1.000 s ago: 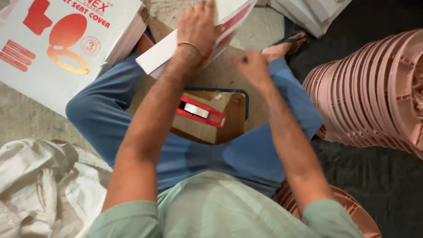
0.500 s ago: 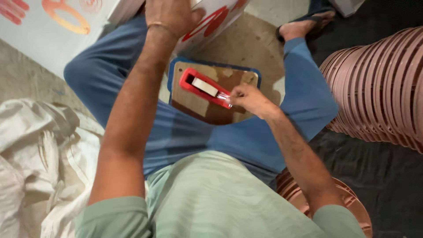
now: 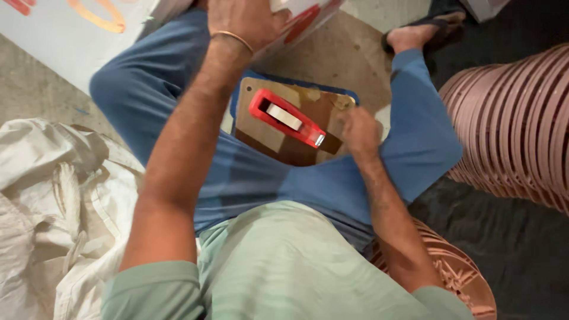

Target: The person sits on the floor and repeatedly folds flat cardboard boxes into rectangular packages. They use a handheld tape dispenser to seal the boxes and then stack the finished packages on the floor.

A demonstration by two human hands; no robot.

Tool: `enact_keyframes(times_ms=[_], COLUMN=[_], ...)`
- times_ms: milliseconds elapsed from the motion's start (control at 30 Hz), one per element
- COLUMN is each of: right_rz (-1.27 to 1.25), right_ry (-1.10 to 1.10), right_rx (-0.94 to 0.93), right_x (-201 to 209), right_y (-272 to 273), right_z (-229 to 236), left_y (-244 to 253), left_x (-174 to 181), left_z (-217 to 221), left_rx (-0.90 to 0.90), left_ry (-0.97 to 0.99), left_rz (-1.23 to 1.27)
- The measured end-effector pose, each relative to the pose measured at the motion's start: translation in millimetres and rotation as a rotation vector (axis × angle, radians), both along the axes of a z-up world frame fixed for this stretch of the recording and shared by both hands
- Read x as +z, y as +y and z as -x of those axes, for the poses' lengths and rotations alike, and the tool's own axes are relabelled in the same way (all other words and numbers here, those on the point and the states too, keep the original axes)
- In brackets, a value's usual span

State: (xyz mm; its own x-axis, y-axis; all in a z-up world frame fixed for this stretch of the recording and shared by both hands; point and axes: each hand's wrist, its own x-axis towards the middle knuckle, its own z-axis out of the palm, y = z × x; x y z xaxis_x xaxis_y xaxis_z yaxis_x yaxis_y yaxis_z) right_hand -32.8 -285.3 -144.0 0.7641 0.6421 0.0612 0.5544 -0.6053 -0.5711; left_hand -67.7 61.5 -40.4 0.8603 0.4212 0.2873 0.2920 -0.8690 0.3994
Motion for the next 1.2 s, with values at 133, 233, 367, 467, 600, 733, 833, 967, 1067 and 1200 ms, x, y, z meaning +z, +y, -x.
enact_keyframes(times_ms=[133,233,367,467,600,733,833,967,1067,1200], right_rz=[-0.331,-0.569,-0.686,-0.721,-0.716,-0.348,-0.279,-0.244,-0.132,-0.184], right_ry=[-0.092,0.156,0.7,0.894,0.478,-0.078,-0.335,-0.751,-0.834,-0.753], right_rx=[0.09,0.109,-0.047,-0.021,0.131,0.026,0.061,0.267,0.426,0.391], right_x=[72,99,100,81,46,45,63,106,140,174], right_y=[62,134,204,214,201,204,193,186,183,168], right_z=[-29,-45,-63,-75,-92,-109,-105,-92,-77,-68], left_y=[1,-7,-6,-3,-11,1,-4,-9,-5,26], left_x=[15,13,16,23,29,41,30,20,25,21], left_z=[7,-1,-1,-2,8,-3,-14,-29,-21,27], left_rx=[0.002,0.017,0.05,0.019,-0.022,0.058,0.194,0.293,0.22,0.28], left_ry=[-0.088,0.033,0.064,-0.004,0.005,0.102,0.208,0.249,0.172,-0.304], left_rz=[-0.1,-0.012,0.017,-0.007,0.039,0.176,0.293,0.403,0.48,0.532])
